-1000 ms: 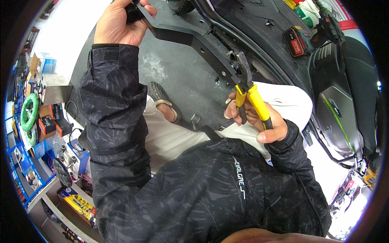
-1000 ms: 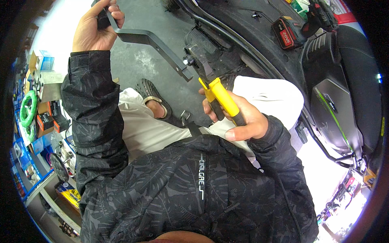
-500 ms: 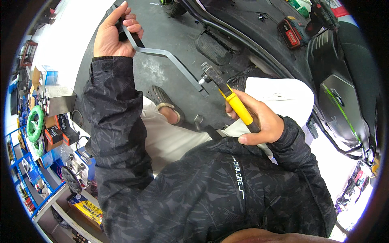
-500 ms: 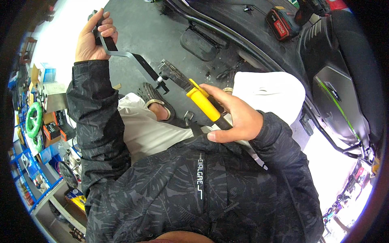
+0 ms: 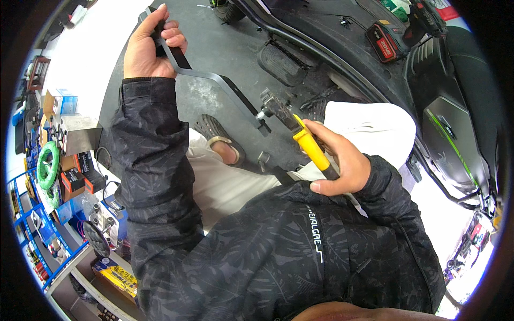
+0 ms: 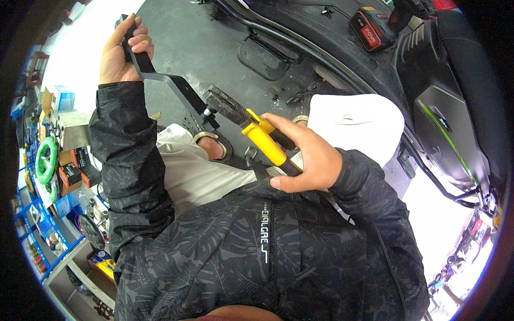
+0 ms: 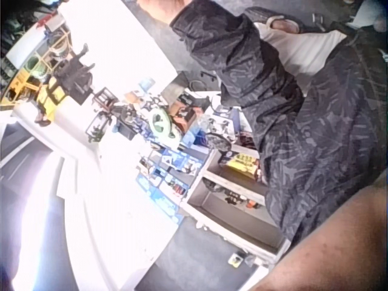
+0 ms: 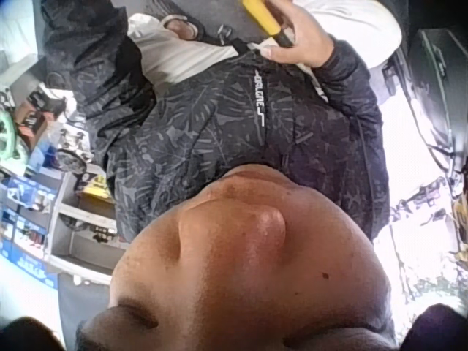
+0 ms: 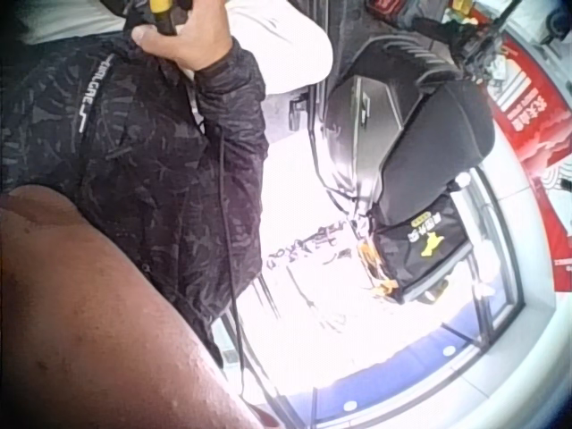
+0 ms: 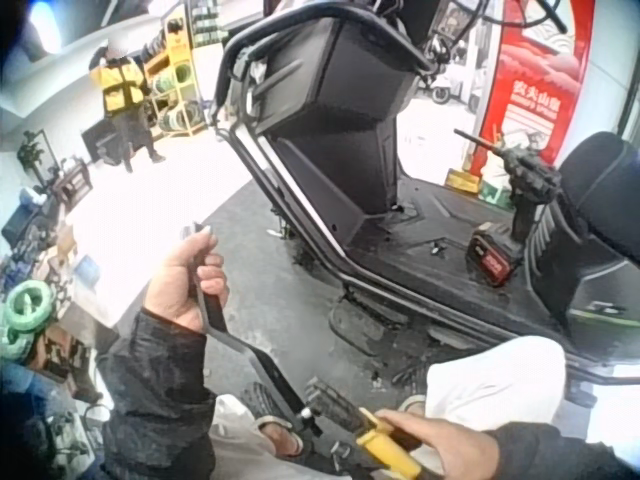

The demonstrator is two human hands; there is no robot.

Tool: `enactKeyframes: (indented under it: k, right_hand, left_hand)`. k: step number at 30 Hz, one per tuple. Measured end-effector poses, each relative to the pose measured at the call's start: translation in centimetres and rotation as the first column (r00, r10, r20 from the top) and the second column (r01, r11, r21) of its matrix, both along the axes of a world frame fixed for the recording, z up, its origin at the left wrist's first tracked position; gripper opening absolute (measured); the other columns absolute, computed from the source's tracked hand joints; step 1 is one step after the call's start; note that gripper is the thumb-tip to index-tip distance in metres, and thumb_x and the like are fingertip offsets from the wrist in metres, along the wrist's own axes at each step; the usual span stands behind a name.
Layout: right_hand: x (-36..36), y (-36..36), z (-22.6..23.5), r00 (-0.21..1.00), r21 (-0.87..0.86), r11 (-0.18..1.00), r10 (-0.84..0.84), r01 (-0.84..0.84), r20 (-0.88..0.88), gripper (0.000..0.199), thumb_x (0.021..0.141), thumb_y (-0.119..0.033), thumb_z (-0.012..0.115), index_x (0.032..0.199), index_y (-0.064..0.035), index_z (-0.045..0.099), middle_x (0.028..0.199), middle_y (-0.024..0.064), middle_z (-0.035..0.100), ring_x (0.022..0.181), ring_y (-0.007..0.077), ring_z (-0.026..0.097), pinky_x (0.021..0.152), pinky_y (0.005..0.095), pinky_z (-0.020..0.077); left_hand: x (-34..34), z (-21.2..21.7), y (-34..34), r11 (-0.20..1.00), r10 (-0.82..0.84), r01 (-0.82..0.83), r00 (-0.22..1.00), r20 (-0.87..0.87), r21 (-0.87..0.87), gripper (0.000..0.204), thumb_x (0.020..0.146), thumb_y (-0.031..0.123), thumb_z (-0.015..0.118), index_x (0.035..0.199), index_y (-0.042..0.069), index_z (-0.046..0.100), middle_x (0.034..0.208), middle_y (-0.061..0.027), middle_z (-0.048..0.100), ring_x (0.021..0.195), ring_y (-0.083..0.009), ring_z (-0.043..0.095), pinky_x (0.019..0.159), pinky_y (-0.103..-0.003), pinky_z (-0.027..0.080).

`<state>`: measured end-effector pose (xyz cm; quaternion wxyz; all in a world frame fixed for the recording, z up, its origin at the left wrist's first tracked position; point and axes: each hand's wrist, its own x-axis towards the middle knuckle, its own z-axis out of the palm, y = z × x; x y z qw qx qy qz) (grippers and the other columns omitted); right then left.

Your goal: The person assembles a black metal bracket by inserting a bolt and tightening it with a power drill. They then use pliers to bend and adjust the bracket's shape, repeatedly checking alignment and making small modifications.

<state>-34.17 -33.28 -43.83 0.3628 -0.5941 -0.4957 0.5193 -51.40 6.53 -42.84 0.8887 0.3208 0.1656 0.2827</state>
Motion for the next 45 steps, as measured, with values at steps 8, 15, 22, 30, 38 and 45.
enactKeyframes:
  k: [8,15,22,30,38,45]
  right_hand:
    - [-0.1,0.5,1.0,0.79,-0.106,0.988,-0.155,0.114,-0.594,0.104,0.07,-0.027,0.083,0.157,0.0049,0.037,0.112,0.0051,0.052,0.094,0.0118,0.05,0.088,0.0273,0.0441]
    - [1.3,-0.3,2.9,0.511,-0.236,0.964,-0.266,0.123,-0.817,0.104,0.063,-0.022,0.081,0.155,0.0038,0.04,0.114,0.0063,0.055,0.093,0.0138,0.053,0.087,0.0264,0.0459]
    - [-0.5,0.6,4.4,0.535,-0.363,0.909,-0.415,0.207,-0.735,0.104,0.065,-0.027,0.085,0.153,0.0025,0.038,0.111,0.0087,0.052,0.091,0.017,0.052,0.084,0.0323,0.046]
    - [-0.7,3.3,3.5,0.663,-0.138,0.922,-0.359,0.361,-0.657,0.097,0.07,-0.022,0.078,0.154,0.0033,0.036,0.11,0.0069,0.05,0.092,0.0125,0.051,0.083,0.0271,0.0485]
    - [-2.3,4.3,1.8,0.797,0.093,0.897,-0.332,0.432,-0.504,0.095,0.074,-0.023,0.078,0.155,0.0023,0.036,0.11,0.005,0.049,0.092,0.0115,0.048,0.085,0.0286,0.0476]
    - [-1.8,4.1,1.5,0.861,0.21,0.897,-0.273,0.389,-0.429,0.099,0.081,-0.016,0.077,0.162,0.0093,0.026,0.152,0.021,0.05,0.142,0.0269,0.05,0.122,0.04,0.0356]
  left_hand:
    - [3.6,-0.8,-4.7,-0.077,0.814,-0.207,0.552,0.181,0.975,0.042,0.097,0.031,0.075,0.125,0.001,0.07,0.121,-0.0175,0.069,0.114,-0.0342,0.067,0.115,-0.047,0.041]
    - [3.1,0.0,-7.1,-0.565,0.311,0.043,0.936,0.164,0.824,0.076,0.069,0.067,0.086,0.105,0.003,0.066,0.088,-0.0102,0.055,0.08,-0.0336,0.054,0.08,-0.045,0.046]
    - [4.0,-4.9,-8.6,-0.398,0.411,0.022,0.898,0.156,0.917,0.067,0.074,0.059,0.088,0.093,0.001,0.059,0.083,-0.0139,0.051,0.076,-0.0352,0.055,0.069,-0.044,0.047]
    - [5.9,-6.7,-17.2,0.269,0.559,0.017,0.811,-0.171,0.963,0.053,0.102,0.05,0.069,0.089,0.0,0.055,0.063,-0.0181,0.057,0.058,-0.0367,0.063,0.057,-0.042,0.049]
    - [5.8,-6.4,-21.2,0.708,0.389,-0.035,0.853,-0.347,0.706,0.064,0.108,0.061,0.055,0.084,0.001,0.055,0.061,-0.0059,0.053,0.058,-0.011,0.052,0.052,-0.034,0.042]
    - [4.6,-3.3,-22.7,0.847,0.233,-0.006,0.903,-0.362,0.531,0.063,0.108,0.063,0.051,0.084,0.005,0.056,0.067,0.0025,0.05,0.06,-0.0069,0.05,0.054,-0.027,0.043]
